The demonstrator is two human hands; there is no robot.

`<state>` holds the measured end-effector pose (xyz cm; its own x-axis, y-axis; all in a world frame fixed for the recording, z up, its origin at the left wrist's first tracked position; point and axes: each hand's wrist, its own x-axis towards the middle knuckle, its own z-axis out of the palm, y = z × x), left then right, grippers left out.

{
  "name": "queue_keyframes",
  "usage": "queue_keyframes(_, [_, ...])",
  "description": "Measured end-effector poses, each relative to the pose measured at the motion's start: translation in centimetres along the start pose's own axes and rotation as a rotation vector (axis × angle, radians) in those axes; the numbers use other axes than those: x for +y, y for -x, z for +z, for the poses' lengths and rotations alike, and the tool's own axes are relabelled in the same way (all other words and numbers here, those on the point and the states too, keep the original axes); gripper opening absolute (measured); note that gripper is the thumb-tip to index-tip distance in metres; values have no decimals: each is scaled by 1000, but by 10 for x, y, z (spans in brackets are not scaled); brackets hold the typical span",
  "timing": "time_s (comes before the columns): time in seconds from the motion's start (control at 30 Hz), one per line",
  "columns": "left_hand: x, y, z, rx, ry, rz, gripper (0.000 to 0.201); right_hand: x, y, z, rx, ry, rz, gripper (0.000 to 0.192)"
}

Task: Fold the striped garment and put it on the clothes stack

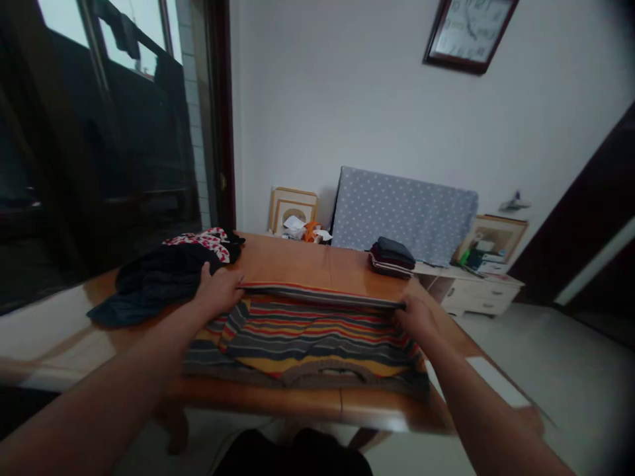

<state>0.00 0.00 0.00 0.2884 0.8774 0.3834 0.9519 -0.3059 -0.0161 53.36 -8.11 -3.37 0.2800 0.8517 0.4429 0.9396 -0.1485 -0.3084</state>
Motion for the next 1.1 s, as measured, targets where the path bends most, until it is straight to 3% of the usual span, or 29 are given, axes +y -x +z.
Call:
queue_keyframes(0.2, [3,89,-37,96,98,32,13,13,90,-25,81,1,3,22])
queue_keyframes(0.3, [8,128,-37,95,123,49,12,18,133,-27,60,0,49,24])
queue_keyframes(0.4, [13,150,-27,64,125,47,12,18,157,-26,22,14,116,25])
queue_keyframes(0.5, [16,158,-23,63,124,26,14,13,163,-31,25,2,129,27])
queue_keyframes(0.7, [15,168,-28,96,121,63,17,13,169,-39,156,7,135,33])
queue_keyframes(0.83, [13,177,-23,36,156,166,17,23,185,-31,90,6,86,35])
queue_keyframes(1.0, [8,175,-21,-36,207,171,7,22,191,-28,36,36,61,36])
queue_keyframes(1.1, [5,175,-23,-72,225,176,12,18,193,-31,13,67,61,38])
